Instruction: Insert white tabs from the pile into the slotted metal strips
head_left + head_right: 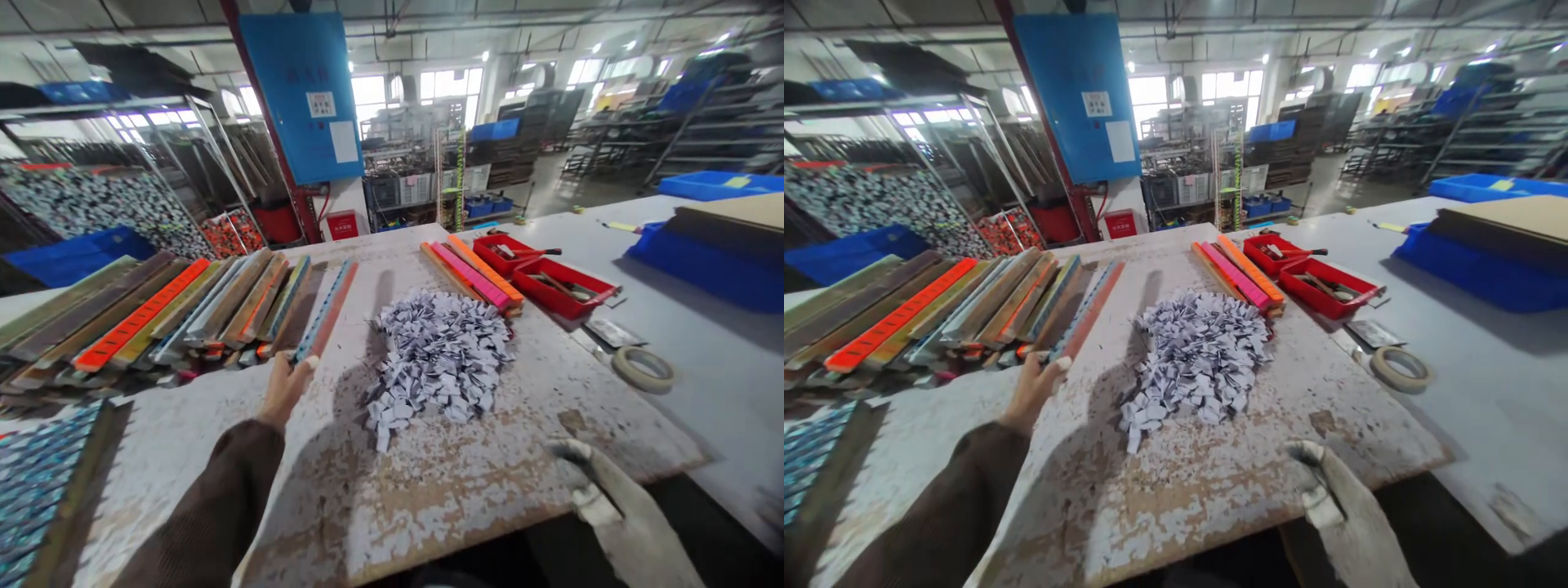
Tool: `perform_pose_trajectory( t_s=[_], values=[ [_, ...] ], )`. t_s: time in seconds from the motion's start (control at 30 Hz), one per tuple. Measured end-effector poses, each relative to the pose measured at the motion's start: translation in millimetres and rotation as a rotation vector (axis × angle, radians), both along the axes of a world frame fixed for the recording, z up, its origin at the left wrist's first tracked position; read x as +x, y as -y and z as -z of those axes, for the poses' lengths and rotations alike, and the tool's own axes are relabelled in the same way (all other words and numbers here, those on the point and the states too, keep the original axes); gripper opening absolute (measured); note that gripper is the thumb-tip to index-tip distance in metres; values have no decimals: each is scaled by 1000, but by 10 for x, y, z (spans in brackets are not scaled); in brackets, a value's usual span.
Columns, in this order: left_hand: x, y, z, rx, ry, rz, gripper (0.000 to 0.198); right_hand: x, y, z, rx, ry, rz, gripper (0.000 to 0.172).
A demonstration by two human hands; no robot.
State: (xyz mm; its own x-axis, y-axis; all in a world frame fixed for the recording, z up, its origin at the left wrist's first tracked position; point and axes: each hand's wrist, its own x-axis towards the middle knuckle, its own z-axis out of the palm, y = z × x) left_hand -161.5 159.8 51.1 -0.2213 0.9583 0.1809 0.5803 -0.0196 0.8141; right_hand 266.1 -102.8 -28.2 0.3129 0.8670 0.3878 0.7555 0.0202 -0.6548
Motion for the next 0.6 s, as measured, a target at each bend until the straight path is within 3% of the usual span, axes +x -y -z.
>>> perform_pose_trajectory(
  t_s=[0.07,0.2,0.3,0.43,0.5,0.6],
  values=[
    [-33,479,66,0,-13,89,32,-59,-87,-129,79,114,-11,35],
    [39,1474,307,28,-59,447,37,-284,-279,-330,302,334,-77,48],
    [233,1985,492,10,-115,602,55,-390,-340,-370,361,464,-158,60],
    [604,2192,663,-64,-198,862,59,-331,-358,-224,272,620,-290,66],
    [782,2180,751,-66,-231,880,56,-252,-387,-89,207,676,-345,58],
    [966,2165,873,-81,-282,809,50,-151,-472,88,170,700,-357,39]
  ],
)
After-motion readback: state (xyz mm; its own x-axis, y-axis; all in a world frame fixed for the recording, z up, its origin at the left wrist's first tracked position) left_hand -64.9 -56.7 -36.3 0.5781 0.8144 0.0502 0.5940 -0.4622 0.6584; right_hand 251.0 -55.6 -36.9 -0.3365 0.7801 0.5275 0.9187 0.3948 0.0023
